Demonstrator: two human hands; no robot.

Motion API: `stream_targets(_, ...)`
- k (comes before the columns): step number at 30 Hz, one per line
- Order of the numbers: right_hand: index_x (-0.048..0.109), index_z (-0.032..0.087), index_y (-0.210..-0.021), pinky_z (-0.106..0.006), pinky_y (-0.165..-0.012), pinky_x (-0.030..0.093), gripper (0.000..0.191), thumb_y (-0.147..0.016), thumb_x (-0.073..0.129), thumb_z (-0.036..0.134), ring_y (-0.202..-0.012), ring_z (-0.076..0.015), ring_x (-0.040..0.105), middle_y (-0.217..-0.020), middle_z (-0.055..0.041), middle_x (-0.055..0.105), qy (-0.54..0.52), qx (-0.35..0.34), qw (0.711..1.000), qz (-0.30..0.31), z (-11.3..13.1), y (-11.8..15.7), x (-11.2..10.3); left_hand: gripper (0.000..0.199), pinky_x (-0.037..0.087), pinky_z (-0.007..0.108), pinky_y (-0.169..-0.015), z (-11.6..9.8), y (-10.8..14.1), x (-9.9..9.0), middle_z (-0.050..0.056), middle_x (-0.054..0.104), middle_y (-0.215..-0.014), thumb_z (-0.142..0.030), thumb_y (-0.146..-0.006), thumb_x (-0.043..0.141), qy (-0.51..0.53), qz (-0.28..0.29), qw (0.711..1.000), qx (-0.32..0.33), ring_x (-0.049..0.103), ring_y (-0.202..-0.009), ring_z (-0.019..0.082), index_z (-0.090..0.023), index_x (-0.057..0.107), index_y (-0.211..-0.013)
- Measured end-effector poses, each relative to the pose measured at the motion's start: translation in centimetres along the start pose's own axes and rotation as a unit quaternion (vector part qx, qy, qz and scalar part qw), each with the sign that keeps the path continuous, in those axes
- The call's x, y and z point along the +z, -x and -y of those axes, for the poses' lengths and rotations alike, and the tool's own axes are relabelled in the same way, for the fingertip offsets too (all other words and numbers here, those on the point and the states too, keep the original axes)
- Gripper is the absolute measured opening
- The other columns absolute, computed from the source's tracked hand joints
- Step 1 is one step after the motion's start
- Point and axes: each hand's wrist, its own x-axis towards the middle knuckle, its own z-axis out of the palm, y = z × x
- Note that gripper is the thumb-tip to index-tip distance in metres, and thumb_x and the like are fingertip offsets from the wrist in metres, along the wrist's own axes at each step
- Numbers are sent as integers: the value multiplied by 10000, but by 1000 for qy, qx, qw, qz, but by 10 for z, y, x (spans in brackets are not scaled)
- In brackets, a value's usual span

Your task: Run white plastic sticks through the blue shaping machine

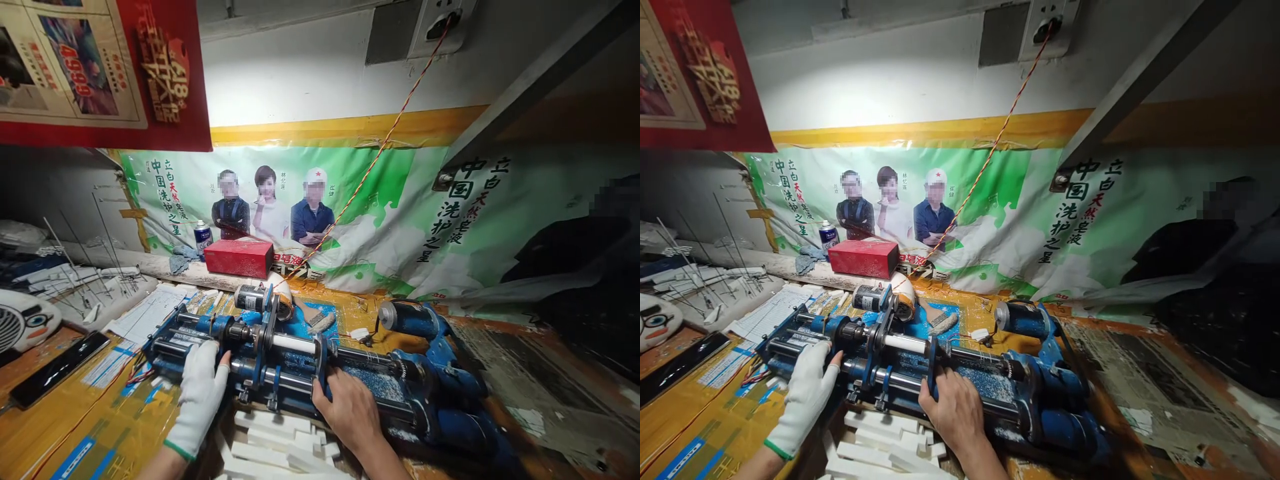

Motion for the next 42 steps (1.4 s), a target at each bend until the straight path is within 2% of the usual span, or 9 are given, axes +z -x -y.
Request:
stream_targets(8, 580, 204, -791, -281, -659, 284, 215, -869, 424, 329, -671, -149, 519, -698, -11, 578, -1, -9, 1000, 1, -2, 1, -1, 250, 373, 384, -704, -2, -6, 18, 47, 447, -658, -338, -865, 383, -74, -50, 993, 81, 447, -706, 228, -214, 412, -650)
stream_targets(24, 585, 197, -794, -281, -672, 286, 227, -873, 413, 323, -691, -154, 529, -709, -20, 590, -5, -5, 1000, 18, -2, 0, -3, 207, 415, 352, -737, 85, -31, -10, 43, 509, -718, -349, -862, 347, -84, -11, 996, 40, 510, -751, 210, -214, 423, -725)
stream_targets(27, 592, 199, -791, -278, -670, 290, 236, -872, 410, 326, -691, -152, 534, -710, -20, 594, 1, 0, 1000, 26, 0, -1, -4, 323, 436, 376, -821, 59, -27, -20, 78, 564, -939, -437, -817, 441, -26, -53, 997, -46, 545, -877, 232, -167, 459, -992)
stream_targets(29, 600, 201, -800, -277, -671, 296, 233, -865, 412, 322, -696, -155, 543, -717, -21, 600, 7, 4, 999, 35, 3, -3, -5, 543, 424, 409, -874, 16, -29, -25, 108, 556, -1042, -492, -757, 537, 25, -74, 996, -37, 540, -935, 250, -136, 408, -1146)
stream_targets(31, 607, 201, -816, -277, -670, 306, 233, -860, 417, 326, -701, -159, 557, -729, -22, 611, 18, 7, 998, 57, 4, -6, -8, 625, 358, 455, -965, -40, -38, -26, 133, 544, -1111, -452, -752, 577, 71, -54, 993, 82, 510, -1026, 264, -125, 363, -1240)
stream_targets(33, 615, 199, -826, -280, -656, 314, 251, -862, 420, 353, -690, -164, 571, -734, -24, 625, 39, 3, 995, 92, -1, -8, -13, 366, 214, 529, -1047, -93, -52, -23, 83, 591, -1040, -305, -835, 479, 67, 88, 958, 264, 506, -1052, 245, -196, 455, -1183)
stream_targets(35, 622, 196, -798, -284, -627, 314, 294, -866, 416, 395, -661, -169, 578, -719, -32, 635, 64, -6, 989, 130, -14, -6, -19, 239, 191, 534, -1051, -126, -64, -20, 37, 606, -809, -180, -869, 373, 52, 164, 923, 345, 552, -891, 193, -197, 545, -1035)
stream_targets(38, 609, 200, -694, -283, -582, 303, 375, -873, 389, 445, -615, -166, 573, -675, -38, 632, 77, -16, 983, 168, -44, 2, -23, 299, 273, 470, -1017, -121, -64, -33, 36, 583, -807, -140, -884, 299, 84, 204, 893, 393, 536, -834, 162, -178, 522, -1080)
stream_targets(42, 581, 205, -653, -281, -571, 304, 424, -884, 345, 470, -637, -164, 574, -662, -38, 616, 58, -33, 984, 166, -67, 12, -17, 254, 409, 308, -836, -49, -25, -81, 59, 565, -943, -290, -878, 392, 129, 298, 900, 292, 517, -886, 168, -194, 499, -1086)
